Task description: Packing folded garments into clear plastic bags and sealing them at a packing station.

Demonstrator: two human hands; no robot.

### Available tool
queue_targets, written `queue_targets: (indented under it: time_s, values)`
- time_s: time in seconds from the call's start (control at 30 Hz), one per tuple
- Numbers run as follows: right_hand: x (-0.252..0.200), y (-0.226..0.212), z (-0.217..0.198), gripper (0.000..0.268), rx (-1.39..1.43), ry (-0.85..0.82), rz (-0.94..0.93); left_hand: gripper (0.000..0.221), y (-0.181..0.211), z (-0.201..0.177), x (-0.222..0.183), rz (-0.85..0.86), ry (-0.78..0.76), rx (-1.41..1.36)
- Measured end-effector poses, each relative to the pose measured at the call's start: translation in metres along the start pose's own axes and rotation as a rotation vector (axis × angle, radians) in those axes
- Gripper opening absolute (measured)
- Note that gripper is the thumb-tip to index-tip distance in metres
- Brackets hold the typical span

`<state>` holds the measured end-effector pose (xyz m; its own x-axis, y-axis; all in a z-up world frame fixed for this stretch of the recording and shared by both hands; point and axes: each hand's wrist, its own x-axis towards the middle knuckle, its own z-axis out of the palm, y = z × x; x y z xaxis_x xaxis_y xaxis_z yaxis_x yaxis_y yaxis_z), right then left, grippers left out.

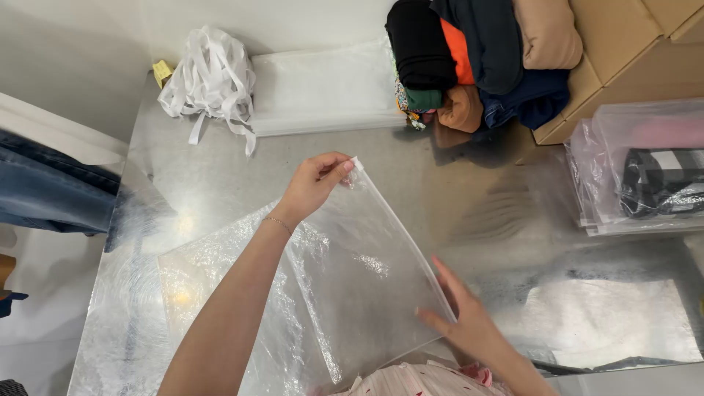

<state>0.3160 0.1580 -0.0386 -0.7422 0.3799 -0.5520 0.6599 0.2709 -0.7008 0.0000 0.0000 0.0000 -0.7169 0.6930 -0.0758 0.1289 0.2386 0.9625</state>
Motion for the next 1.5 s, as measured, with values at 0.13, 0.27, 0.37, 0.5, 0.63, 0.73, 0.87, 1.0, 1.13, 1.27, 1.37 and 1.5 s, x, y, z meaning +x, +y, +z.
queue_targets:
  time_s: [0.13,0.27,0.37,0.5,0.63,0.73,0.87,1.0,1.13,1.27,1.37,1.5]
  values:
    - [0.04,-0.022,-0.013,0.075,-0.032,0.255,-0.194,0.03,0.009,0.009,-0.001,-0.016,-0.009,0.035]
    - [0.07,-0.079,-0.017,0.06,0.125,0.297,-0.579,0.013,0.012,0.023,-0.005,0.055,0.004,0.06]
    - [0.117,-0.096,-0.007,0.038,0.157,0.357,-0.66,0.013,-0.001,0.035,0.004,0.072,0.003,0.054]
    - [0.136,-0.122,0.003,0.02,0.262,0.427,-0.628,0.012,0.009,0.049,0.005,0.07,0.026,0.009]
    - [0.128,-0.139,-0.002,0.016,0.205,0.432,-0.605,0.008,-0.015,0.048,0.022,0.039,0.135,0.06]
    - [0.134,-0.121,0.001,0.014,0.119,0.414,-0.639,0.013,-0.026,0.044,0.032,0.044,0.292,0.045]
    - [0.118,-0.064,0.006,0.024,0.126,0.275,-0.616,0.012,-0.045,0.022,0.047,0.051,0.424,0.051]
    - [0.078,-0.004,-0.002,0.029,0.021,0.111,-0.214,0.014,-0.053,-0.011,0.05,0.048,0.549,0.039]
    - [0.049,0.042,-0.014,0.023,0.076,0.051,-0.073,0.014,-0.044,-0.026,0.044,0.002,0.65,0.043]
    - [0.036,0.034,-0.025,0.021,0.0,-0.059,0.14,0.02,-0.055,-0.01,0.03,0.058,0.655,0.173]
    - [0.072,0.044,-0.04,0.017,-0.038,-0.032,0.063,0.04,-0.076,0.009,0.022,0.093,0.674,0.435]
    - [0.145,0.038,-0.085,0.03,-0.179,0.248,-0.108,0.084,-0.136,0.044,0.005,-0.28,0.541,1.003]
